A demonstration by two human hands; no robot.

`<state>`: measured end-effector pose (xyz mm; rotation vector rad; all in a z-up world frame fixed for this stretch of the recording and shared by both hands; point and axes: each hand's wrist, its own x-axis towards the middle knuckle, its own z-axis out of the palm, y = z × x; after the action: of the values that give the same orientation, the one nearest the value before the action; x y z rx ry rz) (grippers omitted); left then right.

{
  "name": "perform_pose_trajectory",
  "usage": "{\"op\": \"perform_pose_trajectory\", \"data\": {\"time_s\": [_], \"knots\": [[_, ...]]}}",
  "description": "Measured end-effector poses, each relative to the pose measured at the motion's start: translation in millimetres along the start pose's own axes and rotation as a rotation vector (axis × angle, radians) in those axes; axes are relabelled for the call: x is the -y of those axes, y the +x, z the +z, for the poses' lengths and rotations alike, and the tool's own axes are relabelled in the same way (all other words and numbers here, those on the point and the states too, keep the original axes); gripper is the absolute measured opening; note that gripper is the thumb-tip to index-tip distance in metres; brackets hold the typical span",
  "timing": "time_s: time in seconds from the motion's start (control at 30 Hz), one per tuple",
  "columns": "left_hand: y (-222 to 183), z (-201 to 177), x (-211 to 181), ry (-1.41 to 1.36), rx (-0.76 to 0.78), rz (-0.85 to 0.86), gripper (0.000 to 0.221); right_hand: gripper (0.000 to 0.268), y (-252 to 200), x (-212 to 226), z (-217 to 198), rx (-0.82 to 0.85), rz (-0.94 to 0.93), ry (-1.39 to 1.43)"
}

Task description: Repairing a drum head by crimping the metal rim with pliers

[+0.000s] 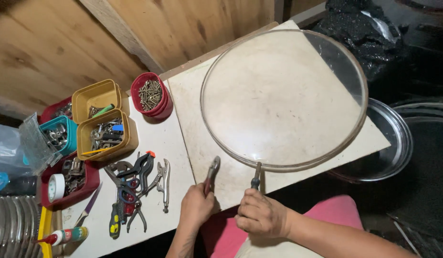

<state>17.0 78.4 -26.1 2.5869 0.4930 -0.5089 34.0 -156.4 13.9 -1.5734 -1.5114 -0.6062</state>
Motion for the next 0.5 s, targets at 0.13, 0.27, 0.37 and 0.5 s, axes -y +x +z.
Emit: {"op": "perform_pose_trajectory", "data": {"time_s": [0.13, 0.27, 0.37, 0.5], "knots": [[8.2, 28.4, 18.5, -0.098, -0.550, 0.292, 0.038, 0.023, -6.0, -6.7, 16.2, 0.011, -0.008, -0.031], [-10.7, 11.6, -31.6, -0.461, 0.058, -0.026, 0.049, 0.025, -20.4, -9.4, 29.5, 0.042, -0.022, 0.016], [-2.4, 41.8, -34.6, -1.437, 0.621, -0.207, 0.041, 0.021, -36.6, -9.8, 34.4, 0.064, 0.007, 0.059], [1.2, 57.9, -39.9, -1.737, 0.851, -0.396, 0.031, 0.056, -16.2, 8.7, 1.9, 0.321, 0.229, 0.160]]}}
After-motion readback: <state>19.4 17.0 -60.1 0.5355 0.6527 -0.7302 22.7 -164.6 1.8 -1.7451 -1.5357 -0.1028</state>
